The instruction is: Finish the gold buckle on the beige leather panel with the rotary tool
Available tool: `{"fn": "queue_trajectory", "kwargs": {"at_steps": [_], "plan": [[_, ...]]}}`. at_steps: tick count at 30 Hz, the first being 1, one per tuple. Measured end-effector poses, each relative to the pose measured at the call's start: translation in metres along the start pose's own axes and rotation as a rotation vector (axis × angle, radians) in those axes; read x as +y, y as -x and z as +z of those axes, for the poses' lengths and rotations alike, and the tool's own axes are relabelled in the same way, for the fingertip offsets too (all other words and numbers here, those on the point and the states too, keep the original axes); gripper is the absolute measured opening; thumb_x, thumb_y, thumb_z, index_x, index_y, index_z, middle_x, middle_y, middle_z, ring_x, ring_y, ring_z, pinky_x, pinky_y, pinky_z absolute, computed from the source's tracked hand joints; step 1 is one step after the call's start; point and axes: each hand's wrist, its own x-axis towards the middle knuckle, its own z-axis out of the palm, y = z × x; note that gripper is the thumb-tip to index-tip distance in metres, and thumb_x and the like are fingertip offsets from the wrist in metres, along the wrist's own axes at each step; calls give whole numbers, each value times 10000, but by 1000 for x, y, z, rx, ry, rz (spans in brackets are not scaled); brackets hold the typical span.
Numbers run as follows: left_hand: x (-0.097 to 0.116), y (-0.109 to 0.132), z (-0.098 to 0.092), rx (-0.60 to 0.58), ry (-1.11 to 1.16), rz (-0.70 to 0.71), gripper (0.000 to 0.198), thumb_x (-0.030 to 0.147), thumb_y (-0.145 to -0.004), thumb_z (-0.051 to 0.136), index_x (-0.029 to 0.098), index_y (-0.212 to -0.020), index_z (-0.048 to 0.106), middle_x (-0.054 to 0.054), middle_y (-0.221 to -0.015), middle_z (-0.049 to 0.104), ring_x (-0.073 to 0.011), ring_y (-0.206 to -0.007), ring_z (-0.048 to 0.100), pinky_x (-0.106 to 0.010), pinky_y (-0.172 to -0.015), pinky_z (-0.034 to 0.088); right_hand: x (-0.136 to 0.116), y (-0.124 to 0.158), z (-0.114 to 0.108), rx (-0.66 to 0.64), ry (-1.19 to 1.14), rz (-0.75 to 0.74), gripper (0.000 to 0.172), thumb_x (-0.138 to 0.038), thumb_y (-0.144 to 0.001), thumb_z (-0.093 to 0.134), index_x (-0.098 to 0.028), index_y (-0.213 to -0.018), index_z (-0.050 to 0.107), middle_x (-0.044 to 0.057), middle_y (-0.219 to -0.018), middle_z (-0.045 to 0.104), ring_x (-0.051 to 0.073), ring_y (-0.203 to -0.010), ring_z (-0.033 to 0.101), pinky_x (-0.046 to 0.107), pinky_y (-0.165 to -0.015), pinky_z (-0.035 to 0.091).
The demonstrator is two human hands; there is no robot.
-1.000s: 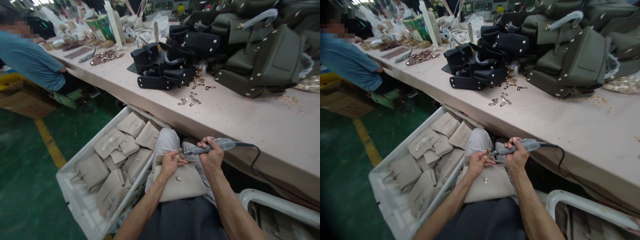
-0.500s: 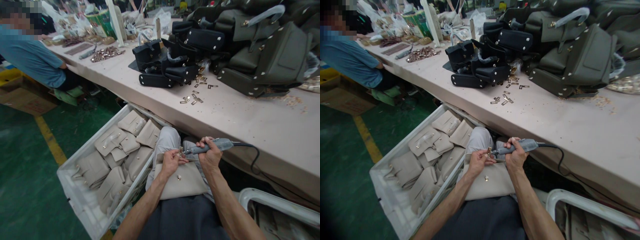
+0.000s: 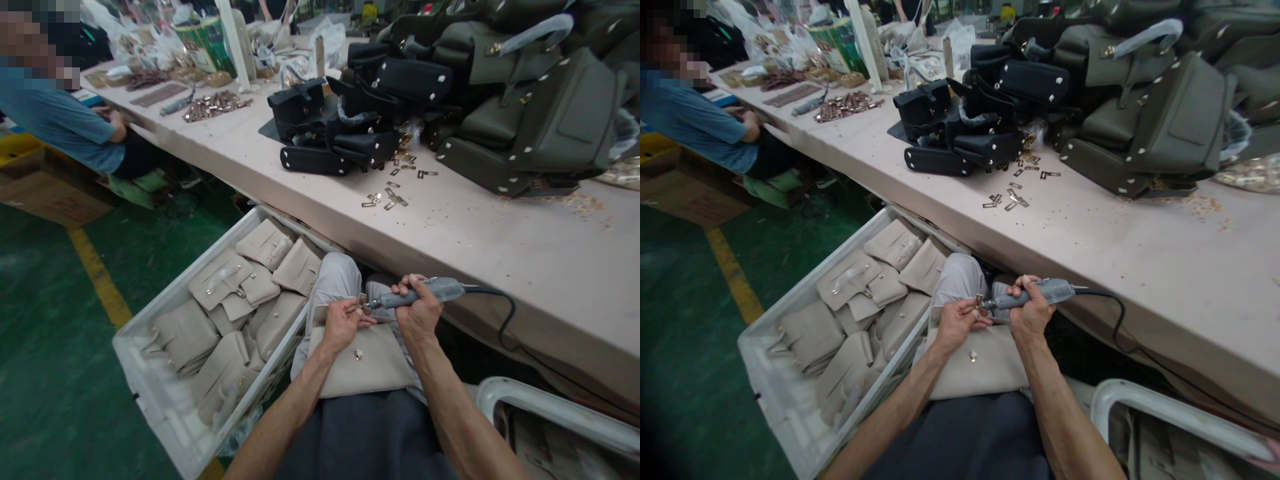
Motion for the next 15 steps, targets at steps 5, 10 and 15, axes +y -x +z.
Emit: {"fn": "queue_trajectory", "kwargs": {"at_steps": [5,10,15], "plan": [[-3,-1,0,22,-6,-4,347,339,-855,733,70,-1072,712,-153,-925,784,-249,-751,811,-283,-658,646,0,0,-1,-5,3,11,244,-205,-700,784,-185,-789,558,-50,-659,527,84,-533,468,254,-554,496],[-4,-1,0,37,4,-13,345,318,-855,729,64,-1086,709,-156,-924,786,-241,-732,808,-278,-649,643,-2,2,1,6,5,4,257,-202,-684,788,-183,-772,547,-48,-654,533,81,-523,461,253,-546,488],[-2,0,0,44,0,-21,377,339,-846,746,58,-1094,703,-158,-923,781,-233,-720,807,-270,-647,642,-4,5,3,-4,17,-13,260,-215,-676,790,-187,-760,546,-48,-636,534,83,-515,463,259,-547,491]]}}
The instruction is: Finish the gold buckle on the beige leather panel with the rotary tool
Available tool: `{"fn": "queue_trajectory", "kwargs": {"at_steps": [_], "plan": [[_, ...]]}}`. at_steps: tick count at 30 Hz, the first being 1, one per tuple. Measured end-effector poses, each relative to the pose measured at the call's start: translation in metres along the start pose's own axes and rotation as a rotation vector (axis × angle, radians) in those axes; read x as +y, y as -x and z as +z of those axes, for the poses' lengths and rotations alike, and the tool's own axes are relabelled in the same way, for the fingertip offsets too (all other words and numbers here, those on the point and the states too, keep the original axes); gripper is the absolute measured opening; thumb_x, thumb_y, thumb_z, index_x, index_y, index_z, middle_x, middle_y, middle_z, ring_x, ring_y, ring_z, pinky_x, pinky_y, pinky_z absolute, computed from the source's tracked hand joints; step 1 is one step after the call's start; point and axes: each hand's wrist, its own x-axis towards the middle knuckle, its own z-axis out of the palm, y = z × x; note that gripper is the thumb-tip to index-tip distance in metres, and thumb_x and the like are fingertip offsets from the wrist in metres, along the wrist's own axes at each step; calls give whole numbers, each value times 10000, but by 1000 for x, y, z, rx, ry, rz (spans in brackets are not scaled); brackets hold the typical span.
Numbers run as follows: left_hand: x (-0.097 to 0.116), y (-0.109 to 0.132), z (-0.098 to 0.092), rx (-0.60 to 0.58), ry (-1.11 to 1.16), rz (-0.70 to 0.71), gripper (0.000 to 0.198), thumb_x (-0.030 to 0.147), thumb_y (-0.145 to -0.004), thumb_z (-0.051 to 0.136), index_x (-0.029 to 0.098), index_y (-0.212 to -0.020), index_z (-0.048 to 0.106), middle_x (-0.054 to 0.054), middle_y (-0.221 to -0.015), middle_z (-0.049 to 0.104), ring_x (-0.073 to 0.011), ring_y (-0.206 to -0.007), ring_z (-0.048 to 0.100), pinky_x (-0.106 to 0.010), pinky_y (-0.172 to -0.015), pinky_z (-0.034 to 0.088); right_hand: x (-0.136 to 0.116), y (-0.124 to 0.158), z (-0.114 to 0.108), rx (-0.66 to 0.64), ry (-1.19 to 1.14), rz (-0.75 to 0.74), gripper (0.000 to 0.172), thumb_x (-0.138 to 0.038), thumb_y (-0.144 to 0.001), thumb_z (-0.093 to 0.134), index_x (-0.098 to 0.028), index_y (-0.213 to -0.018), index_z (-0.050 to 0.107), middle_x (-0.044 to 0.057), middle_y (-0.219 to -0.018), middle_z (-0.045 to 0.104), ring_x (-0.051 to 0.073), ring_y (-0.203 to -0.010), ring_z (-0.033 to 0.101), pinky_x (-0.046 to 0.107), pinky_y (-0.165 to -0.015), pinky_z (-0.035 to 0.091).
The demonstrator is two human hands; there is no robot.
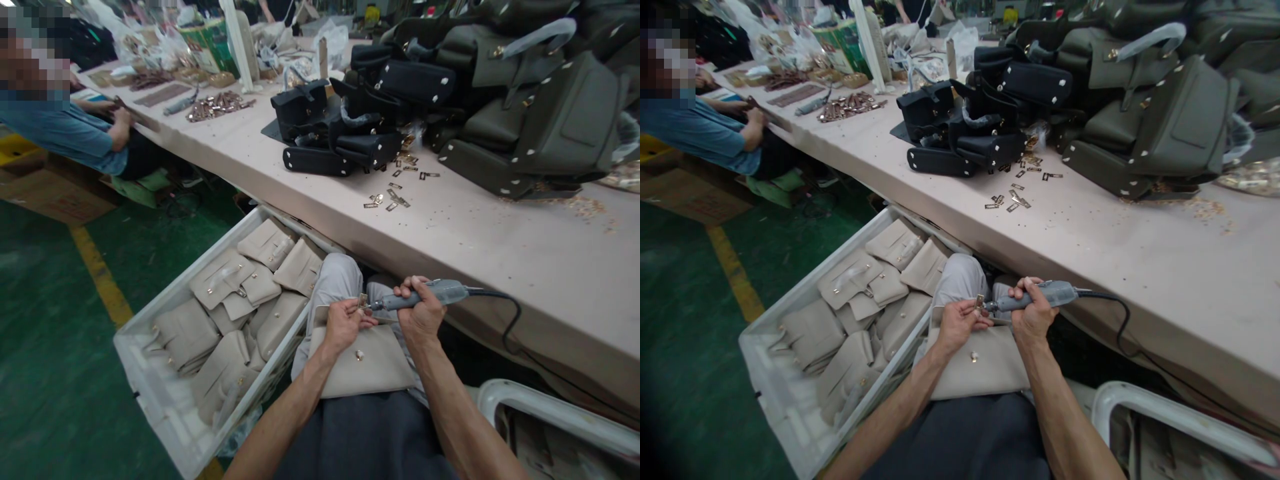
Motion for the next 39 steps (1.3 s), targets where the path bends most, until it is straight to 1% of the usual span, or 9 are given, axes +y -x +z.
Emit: {"fn": "queue_trajectory", "kwargs": {"at_steps": [5,10,13,16,19,24,28,34,39], "plan": [[2,2,-1,-29,-5,16,410,401,-860,762,71,-1097,702,-165,-946,782,-246,-751,811,-294,-673,655,-2,4,3,4,13,-23,253,-219,-667,793,-185,-771,565,-47,-633,541,83,-506,465,255,-531,489],[2,2,0,-17,-4,9,337,321,-853,735,79,-1087,713,-141,-931,793,-222,-747,811,-251,-654,644,0,11,8,4,27,-84,260,-206,-705,794,-191,-797,552,-54,-636,529,84,-501,466,255,-526,493],[3,2,1,-11,9,10,285,293,-844,723,95,-1050,718,-124,-905,799,-221,-734,810,-245,-640,638,1,17,11,-8,49,-154,210,-192,-749,781,-186,-821,584,-42,-647,545,97,-502,487,275,-529,496],[2,2,1,-8,21,17,247,293,-826,735,109,-990,719,-107,-865,799,-224,-707,805,-263,-637,642,2,26,16,-24,90,-221,153,-193,-793,763,-178,-823,614,-30,-654,561,106,-498,503,289,-532,495],[1,1,2,-6,21,10,234,301,-816,735,111,-952,716,-112,-844,803,-237,-702,804,-296,-657,652,2,34,22,-47,141,-267,147,-207,-814,767,-180,-813,622,-34,-627,555,109,-491,514,286,-538,493],[0,1,2,18,29,7,240,287,-805,729,96,-950,716,-130,-835,805,-242,-689,801,-294,-640,643,-1,45,24,-147,243,-272,171,-262,-854,767,-179,-795,630,-31,-597,553,118,-517,542,287,-581,509],[4,1,5,16,51,0,314,312,-788,760,74,-990,725,-140,-833,807,-251,-694,802,-296,-636,646,-4,52,22,-236,356,-339,197,-303,-888,763,-178,-815,629,-18,-624,577,137,-540,570,317,-608,516],[7,1,6,16,58,-6,322,311,-751,784,91,-981,740,-125,-852,813,-233,-675,801,-263,-607,637,1,55,16,-393,409,-515,117,-226,-917,734,-194,-909,622,-13,-719,612,148,-590,588,340,-616,509],[8,0,5,7,75,-20,283,282,-733,758,113,-960,755,-112,-855,816,-236,-683,802,-266,-610,637,3,51,12,-428,413,-504,104,-215,-930,721,-213,-934,617,-15,-751,620,148,-602,584,353,-623,513]]}}
